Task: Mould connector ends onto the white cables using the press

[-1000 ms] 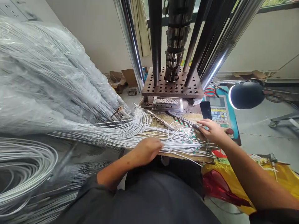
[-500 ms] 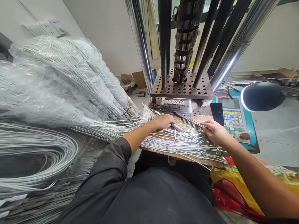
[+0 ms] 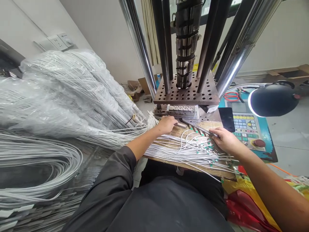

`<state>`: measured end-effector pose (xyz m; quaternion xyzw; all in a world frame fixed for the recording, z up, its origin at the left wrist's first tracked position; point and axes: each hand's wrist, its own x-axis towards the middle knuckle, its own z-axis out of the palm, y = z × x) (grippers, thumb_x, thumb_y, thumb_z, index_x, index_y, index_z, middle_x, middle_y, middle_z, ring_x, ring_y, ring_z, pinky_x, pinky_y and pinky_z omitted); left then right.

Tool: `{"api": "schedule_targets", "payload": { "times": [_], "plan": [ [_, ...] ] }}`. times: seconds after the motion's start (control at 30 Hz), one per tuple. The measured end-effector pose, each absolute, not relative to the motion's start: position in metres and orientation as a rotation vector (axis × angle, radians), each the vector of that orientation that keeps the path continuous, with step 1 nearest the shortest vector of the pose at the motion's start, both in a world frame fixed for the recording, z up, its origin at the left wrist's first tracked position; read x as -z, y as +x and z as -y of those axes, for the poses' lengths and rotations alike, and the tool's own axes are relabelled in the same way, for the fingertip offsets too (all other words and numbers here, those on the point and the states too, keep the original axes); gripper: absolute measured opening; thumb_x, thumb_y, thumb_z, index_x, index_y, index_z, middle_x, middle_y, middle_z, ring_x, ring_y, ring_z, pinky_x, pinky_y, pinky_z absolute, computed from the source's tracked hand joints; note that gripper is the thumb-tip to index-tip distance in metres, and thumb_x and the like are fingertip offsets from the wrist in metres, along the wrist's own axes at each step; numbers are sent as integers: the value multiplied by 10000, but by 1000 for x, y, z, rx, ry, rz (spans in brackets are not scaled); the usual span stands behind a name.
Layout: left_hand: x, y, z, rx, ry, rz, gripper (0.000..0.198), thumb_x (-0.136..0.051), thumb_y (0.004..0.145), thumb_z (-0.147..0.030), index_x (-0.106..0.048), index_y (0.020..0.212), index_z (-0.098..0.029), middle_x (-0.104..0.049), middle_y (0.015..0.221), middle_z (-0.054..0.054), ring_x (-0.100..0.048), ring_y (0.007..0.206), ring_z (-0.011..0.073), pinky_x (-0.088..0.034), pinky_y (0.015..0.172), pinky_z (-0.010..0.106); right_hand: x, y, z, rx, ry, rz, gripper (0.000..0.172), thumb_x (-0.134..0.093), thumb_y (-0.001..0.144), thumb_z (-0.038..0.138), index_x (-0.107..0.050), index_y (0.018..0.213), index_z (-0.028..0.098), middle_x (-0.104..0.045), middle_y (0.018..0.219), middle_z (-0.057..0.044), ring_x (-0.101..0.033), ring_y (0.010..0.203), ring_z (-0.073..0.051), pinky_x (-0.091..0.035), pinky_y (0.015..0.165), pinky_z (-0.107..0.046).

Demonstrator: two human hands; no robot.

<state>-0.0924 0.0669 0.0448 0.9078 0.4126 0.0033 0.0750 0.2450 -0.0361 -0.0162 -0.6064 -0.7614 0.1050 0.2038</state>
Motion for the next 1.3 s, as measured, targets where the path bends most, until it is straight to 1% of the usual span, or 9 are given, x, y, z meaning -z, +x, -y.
{"api": "schedule_targets", "payload": {
  "times": [0.13, 0.33, 0.5, 0.73, 0.93, 1.07, 1.13, 1.17, 1.3],
  "plan": [
    [-37, -91, -67, 95, 2749, -1266, 276, -514, 964, -167, -750, 1094, -228, -669, 1061, 82, -610, 1039, 245, -441, 911, 397, 9, 244, 40, -308, -1705, 2110, 359, -539, 864, 258, -765, 1138, 201, -725, 1102, -117, -695, 1025, -274, -557, 950, -383],
    [-24, -89, -72, -4, 2738, -1309, 275, -523, 992, -216, -742, 1157, -231, -681, 1094, 79, -610, 1053, 230, -467, 902, 363, 6, 243, 42, -317, -1705, 2129, 371, -532, 864, 256, -756, 1155, 203, -718, 1113, -108, -691, 1037, -258, -551, 957, -357],
    [-23, -82, -71, -47, 2714, -1362, 291, -504, 1006, -221, -729, 1190, -247, -689, 1084, 79, -609, 1043, 229, -452, 920, 383, 24, 251, 36, -308, -1636, 2086, 355, -545, 846, 288, -762, 1118, 219, -722, 1085, -106, -698, 1012, -282, -564, 946, -410],
    [-14, -83, -69, -130, 2717, -1404, 238, -513, 1015, -251, -747, 1047, -218, -671, 1038, 77, -599, 1007, 233, -410, 884, 391, 38, 259, 31, -297, -1570, 2076, 339, -547, 840, 355, -751, 1088, 245, -719, 1060, -102, -702, 993, -320, -582, 919, -491],
    [-16, -91, -72, -150, 2692, -1483, 264, -490, 1030, -275, -736, 1109, -221, -678, 1044, 77, -597, 1036, 235, -410, 878, 391, 34, 253, 31, -291, -1583, 2060, 314, -556, 824, 351, -761, 1044, 261, -724, 1025, -104, -702, 982, -327, -583, 909, -488],
    [-25, -82, -60, -247, 2697, -1528, 233, -551, 998, -272, -740, 1111, -194, -652, 1188, 120, -572, 1129, 263, -434, 942, 407, 21, 246, 37, -319, -1635, 2073, 352, -550, 833, 323, -767, 1087, 210, -716, 1050, -125, -697, 1007, -300, -561, 958, -441],
    [-29, -68, -46, -392, 2703, -1467, 243, -547, 1002, -280, -735, 1120, -182, -637, 1217, 129, -563, 1147, 258, -437, 982, 396, 14, 245, 39, -335, -1659, 2086, 370, -550, 842, 292, -760, 1135, 207, -714, 1078, -116, -693, 1024, -275, -551, 974, -403],
    [-30, -58, -37, -433, 2712, -1371, 257, -525, 1014, -292, -736, 1109, -179, -646, 1178, 124, -574, 1115, 244, -445, 981, 383, 11, 245, 40, -343, -1672, 2090, 379, -551, 843, 274, -756, 1155, 211, -714, 1086, -109, -692, 1028, -263, -548, 978, -386],
    [-32, -9, 3, -347, 2791, -914, 351, -431, 1046, -328, -740, 1013, -165, -668, 997, 112, -613, 983, 222, -482, 923, 362, 3, 245, 43, -367, -1700, 2090, 390, -575, 825, 235, -762, 1166, 214, -718, 1074, -101, -689, 1022, -257, -548, 971, -376]
  ]
}}
